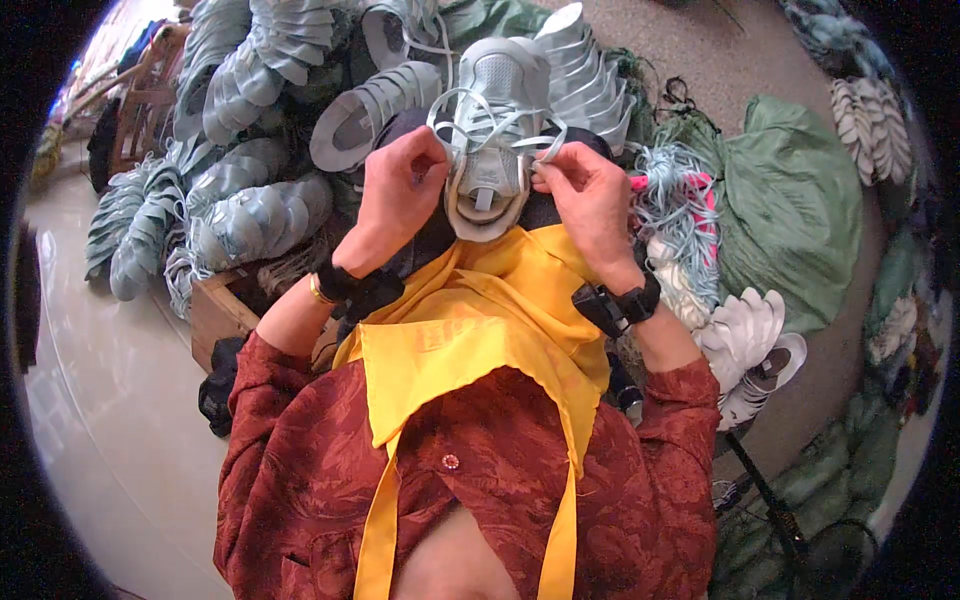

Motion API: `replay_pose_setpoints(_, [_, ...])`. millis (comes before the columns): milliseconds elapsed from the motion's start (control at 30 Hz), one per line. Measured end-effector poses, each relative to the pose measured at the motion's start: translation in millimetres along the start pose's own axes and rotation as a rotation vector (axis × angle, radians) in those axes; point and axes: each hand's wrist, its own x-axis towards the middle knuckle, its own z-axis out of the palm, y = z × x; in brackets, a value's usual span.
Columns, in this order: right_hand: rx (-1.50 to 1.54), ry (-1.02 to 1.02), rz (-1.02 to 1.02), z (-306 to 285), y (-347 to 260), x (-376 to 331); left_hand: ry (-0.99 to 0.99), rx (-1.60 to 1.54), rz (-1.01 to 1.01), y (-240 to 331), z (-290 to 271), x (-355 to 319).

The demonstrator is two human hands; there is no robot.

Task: The person laces a light-colored sneaker by threading the laces through the eyelets and tying a knot. They then place the finished shoe into a stack of similar shoes and pick up another shoe to begin the process again.

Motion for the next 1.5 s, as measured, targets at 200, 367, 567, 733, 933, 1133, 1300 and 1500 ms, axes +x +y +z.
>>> replay_pose_setpoints(200, [-0.116,0.067,0.010,5.3,-10.7,1.7,0.001,-0.080,-0.120,-6.2,1.6,-3.3])
replay_pose_setpoints(367, [-0.566,0.121,-0.223,2.6,-30.5,-7.6,0.027,-0.159,-0.158,-12.2,5.9,-6.5])
replay_pose_setpoints(567, [-0.594,0.012,-0.369,11.0,-25.4,-7.7,0.018,-0.057,-0.081,3.0,7.2,-11.8])
replay_pose_setpoints(733, [-0.545,0.031,-0.271,14.4,-27.8,-6.1,-0.002,0.082,-0.007,-0.1,7.6,-14.7])
replay_pose_setpoints(933, [-0.711,0.003,-0.416,17.6,-26.5,-8.0,0.047,0.180,0.150,0.6,12.5,-17.7])
replay_pose_setpoints(1133, [-1.126,-0.131,-0.598,20.6,-32.5,-9.1,0.048,0.185,0.117,0.9,16.9,-19.4])
replay_pose_setpoints(1300, [-1.308,-0.153,-0.631,26.3,-45.8,1.1,0.061,0.191,0.104,0.5,16.1,-18.6])
replay_pose_setpoints(1500, [-0.836,-0.244,-0.580,23.4,-48.1,1.5,0.076,0.094,0.040,0.6,9.1,-19.8])
